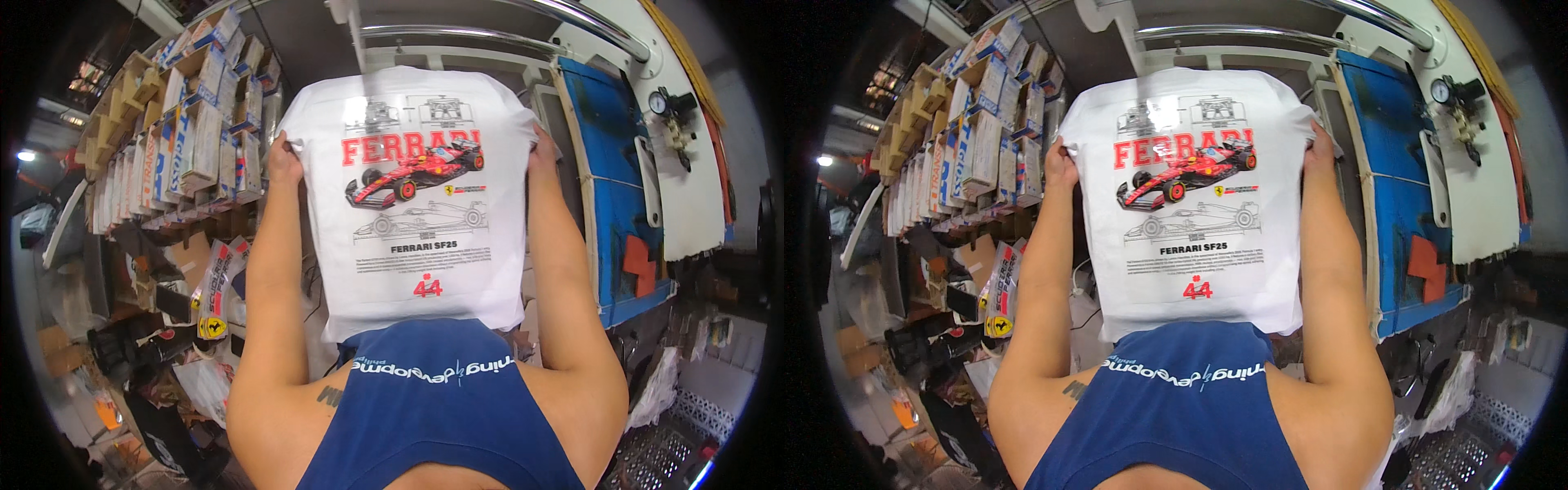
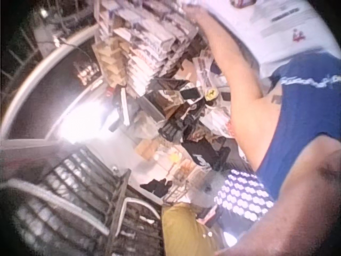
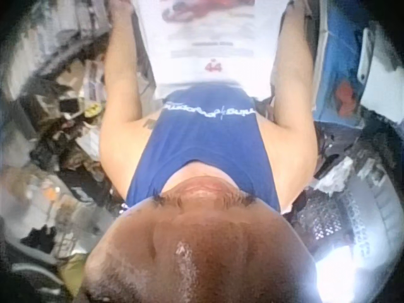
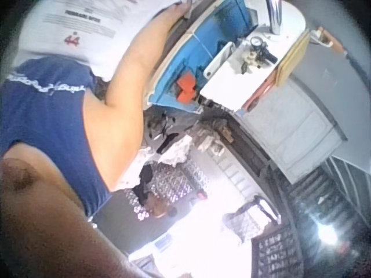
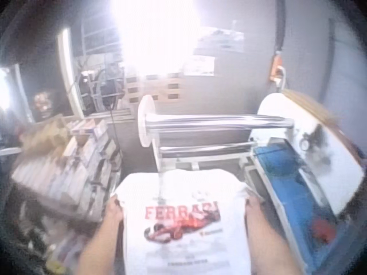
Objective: The person places white t-shirts onto a heat press, aligns printed transfer sheets with Ferrari graphics, and operates the press to apply the designs. They handle multiple shirts and transfers, smoothing each sheet before pressing and stacking finished shirts.
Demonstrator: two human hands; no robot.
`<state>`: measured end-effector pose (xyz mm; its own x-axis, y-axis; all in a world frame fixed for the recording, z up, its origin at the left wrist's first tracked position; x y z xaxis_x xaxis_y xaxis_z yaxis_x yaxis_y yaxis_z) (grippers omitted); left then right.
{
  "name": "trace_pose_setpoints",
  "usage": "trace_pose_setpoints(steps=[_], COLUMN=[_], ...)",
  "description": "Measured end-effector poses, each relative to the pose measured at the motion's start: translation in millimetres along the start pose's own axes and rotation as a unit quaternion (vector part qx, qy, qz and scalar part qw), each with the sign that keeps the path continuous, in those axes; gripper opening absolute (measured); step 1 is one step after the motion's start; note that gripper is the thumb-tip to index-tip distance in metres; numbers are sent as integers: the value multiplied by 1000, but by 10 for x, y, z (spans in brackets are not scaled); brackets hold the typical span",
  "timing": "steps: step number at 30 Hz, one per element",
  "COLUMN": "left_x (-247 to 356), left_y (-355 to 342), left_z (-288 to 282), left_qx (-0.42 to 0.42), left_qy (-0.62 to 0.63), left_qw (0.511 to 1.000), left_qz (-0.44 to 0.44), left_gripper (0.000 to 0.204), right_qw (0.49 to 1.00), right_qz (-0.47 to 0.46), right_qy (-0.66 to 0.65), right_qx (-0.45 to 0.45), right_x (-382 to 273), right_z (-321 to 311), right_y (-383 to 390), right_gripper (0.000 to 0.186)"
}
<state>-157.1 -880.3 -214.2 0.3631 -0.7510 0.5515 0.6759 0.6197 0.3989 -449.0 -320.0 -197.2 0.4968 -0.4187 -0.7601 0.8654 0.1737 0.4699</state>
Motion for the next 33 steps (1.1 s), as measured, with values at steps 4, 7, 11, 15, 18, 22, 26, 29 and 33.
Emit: trace_pose_setpoints(steps=[4,7,11,15,18,22,26,29,33], left_x=[-52,2,1,9,-8,128,-93,-239,-756], left_y=[-70,-33,0,-20,296,1631,2839,2757,2364], left_z=[-38,37,43,-61,-154,340,79,-698,-1204], left_qx=[7,-11,-4,45,74,-122,-147,-17,0], left_qy=[-5,-11,-8,-41,-280,-556,-598,-410,-53], left_qw=[999,1000,1000,998,957,767,713,903,970], left_qz=[-42,-26,-28,-7,-15,297,335,125,-237], left_gripper=[41,43,41,40,43,29,28,38,56], right_qw=[998,999,1000,1000,997,772,780,941,952], right_qz=[-43,-30,-11,-15,26,-187,-178,125,206], right_qy=[19,5,14,16,69,588,598,316,213], right_qx=[29,35,17,-8,37,154,34,-4,-76], right_x=[-65,-44,-2,-71,-38,-271,312,1054,1111], right_z=[-23,-25,7,108,35,-84,-464,-994,-1055], right_y=[-10,-2,36,70,329,1318,2204,2368,2331], right_gripper=[37,37,37,39,43,51,50,47,45])
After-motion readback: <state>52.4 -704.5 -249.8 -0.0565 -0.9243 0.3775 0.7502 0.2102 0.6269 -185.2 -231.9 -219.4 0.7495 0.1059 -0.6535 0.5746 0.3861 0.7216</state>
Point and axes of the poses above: each hand's wrist, its own y-axis away from the middle knuckle, its own z-axis out of the palm, x = y × z, the point moved 10 cm from there along -y, towards the middle knuckle, and after that the axes turned 11 degrees about y, right-handed, at the moved point
